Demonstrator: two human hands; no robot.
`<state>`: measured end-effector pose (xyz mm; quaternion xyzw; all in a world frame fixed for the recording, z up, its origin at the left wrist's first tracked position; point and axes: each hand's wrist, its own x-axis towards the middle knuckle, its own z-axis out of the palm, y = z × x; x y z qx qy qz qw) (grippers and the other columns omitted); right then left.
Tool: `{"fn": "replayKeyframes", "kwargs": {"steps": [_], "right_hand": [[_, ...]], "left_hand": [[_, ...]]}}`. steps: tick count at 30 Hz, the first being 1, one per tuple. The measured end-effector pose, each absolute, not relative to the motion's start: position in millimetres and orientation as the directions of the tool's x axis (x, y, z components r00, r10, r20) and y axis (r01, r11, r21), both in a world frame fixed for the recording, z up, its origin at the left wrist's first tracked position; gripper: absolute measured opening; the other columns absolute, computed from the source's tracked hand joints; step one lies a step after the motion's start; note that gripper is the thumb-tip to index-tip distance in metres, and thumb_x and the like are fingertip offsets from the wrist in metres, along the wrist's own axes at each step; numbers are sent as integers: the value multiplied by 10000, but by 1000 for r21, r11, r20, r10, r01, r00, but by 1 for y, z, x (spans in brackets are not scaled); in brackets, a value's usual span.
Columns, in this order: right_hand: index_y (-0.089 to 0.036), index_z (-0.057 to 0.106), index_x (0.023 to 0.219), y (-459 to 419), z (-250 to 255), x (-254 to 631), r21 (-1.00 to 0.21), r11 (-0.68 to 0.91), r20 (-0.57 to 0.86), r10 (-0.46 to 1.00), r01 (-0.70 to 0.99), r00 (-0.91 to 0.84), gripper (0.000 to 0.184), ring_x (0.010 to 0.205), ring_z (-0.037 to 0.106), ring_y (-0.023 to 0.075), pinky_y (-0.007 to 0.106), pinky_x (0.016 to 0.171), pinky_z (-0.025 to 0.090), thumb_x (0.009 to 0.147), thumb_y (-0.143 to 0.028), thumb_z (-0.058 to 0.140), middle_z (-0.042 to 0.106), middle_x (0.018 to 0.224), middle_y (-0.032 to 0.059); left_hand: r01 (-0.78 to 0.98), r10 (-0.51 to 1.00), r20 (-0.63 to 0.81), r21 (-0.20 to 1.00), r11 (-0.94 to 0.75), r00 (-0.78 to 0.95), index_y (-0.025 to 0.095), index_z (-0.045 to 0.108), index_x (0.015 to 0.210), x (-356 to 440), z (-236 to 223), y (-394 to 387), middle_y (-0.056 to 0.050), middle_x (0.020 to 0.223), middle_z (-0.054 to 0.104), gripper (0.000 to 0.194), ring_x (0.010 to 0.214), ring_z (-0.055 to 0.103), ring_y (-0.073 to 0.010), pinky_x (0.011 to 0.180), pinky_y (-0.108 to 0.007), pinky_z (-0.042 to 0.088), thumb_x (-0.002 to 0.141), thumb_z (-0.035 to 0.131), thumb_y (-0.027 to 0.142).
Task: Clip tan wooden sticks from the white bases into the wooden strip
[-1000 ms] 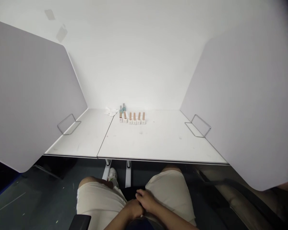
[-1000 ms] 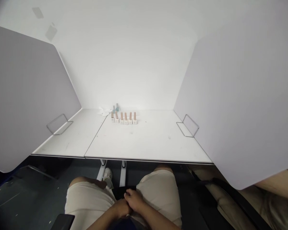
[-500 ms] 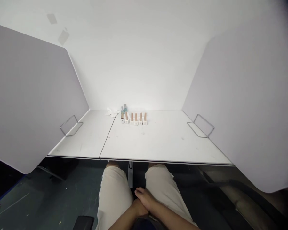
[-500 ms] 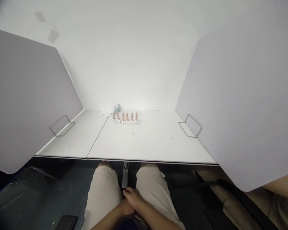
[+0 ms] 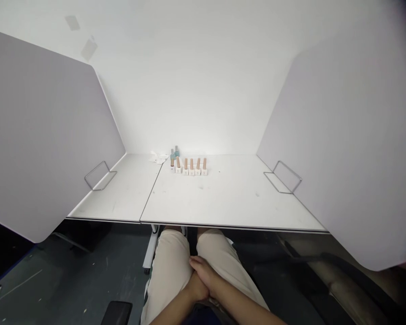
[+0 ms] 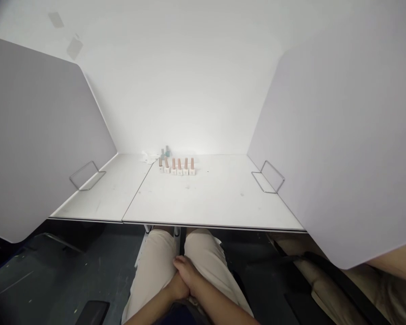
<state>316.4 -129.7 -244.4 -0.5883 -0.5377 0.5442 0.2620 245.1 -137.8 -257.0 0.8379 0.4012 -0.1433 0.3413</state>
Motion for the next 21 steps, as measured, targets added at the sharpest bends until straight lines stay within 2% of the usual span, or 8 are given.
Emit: {"fn": "replayKeyframes", "kwargs": {"steps": [3, 5, 9, 12, 15, 18, 21], "right_hand": [[-154, 634, 1119, -129, -248, 316, -913, -294, -353, 917, 285, -184, 343, 1156, 580, 234, 450, 1042, 386, 928, -412, 510, 645, 1210, 84], [-155, 632, 1138, -130, -250, 316, -916, -305, -357, 916, 262, -183, 355, 1189, 563, 239, 430, 1054, 370, 921, -407, 509, 635, 1247, 90], [-129, 619, 1190, -131, -248, 317, -913, -327, -373, 910, 243, -181, 379, 1213, 550, 229, 387, 1059, 356, 888, -318, 492, 614, 1298, 114], [-112, 622, 1199, -132, -243, 318, -910, -334, -381, 908, 245, -177, 405, 1207, 558, 236, 379, 1054, 359, 868, -301, 483, 621, 1293, 123], [-128, 620, 1196, -133, -237, 318, -903, -338, -387, 907, 264, -164, 374, 1212, 557, 234, 378, 1057, 364, 891, -294, 482, 614, 1301, 124], [-149, 612, 1181, -134, -234, 318, -901, -318, -374, 914, 296, -155, 322, 1205, 557, 226, 412, 1063, 371, 924, -308, 501, 614, 1287, 108], [-169, 627, 1125, -136, -233, 317, -888, -282, -348, 929, 363, -129, 293, 1127, 590, 233, 443, 999, 441, 930, -364, 526, 631, 1216, 77]], "left_hand": [[789, 596, -522, 464, -402, 610, 87, 450, 1402, 245, -255, -138, -96, 1452, 341, 454, 1392, 242, -162, 1167, -313, 115, 964, 451, 202], [792, 605, -517, 471, -390, 605, 86, 441, 1409, 245, -251, -139, -90, 1448, 352, 459, 1394, 236, -156, 1164, -300, 109, 963, 445, 193], [783, 589, -524, 490, -383, 615, 77, 383, 1443, 245, -244, -141, -120, 1448, 339, 507, 1415, 174, -192, 1167, -376, 31, 947, 453, 153], [776, 597, -506, 501, -383, 622, 89, 373, 1453, 245, -246, -143, -137, 1436, 353, 502, 1395, 238, -208, 1161, -412, 67, 952, 399, 104], [768, 608, -487, 517, -378, 627, 94, 399, 1439, 246, -249, -143, -144, 1433, 359, 497, 1379, 271, -232, 1148, -456, 99, 942, 413, 103], [770, 621, -481, 530, -356, 618, 112, 429, 1422, 246, -249, -143, -137, 1442, 349, 483, 1373, 284, -234, 1141, -466, 123, 939, 420, 100], [771, 633, -478, 545, -329, 609, 98, 463, 1393, 246, -247, -144, -130, 1427, 374, 444, 1358, 315, -212, 1144, -424, 148, 952, 417, 122]]}}
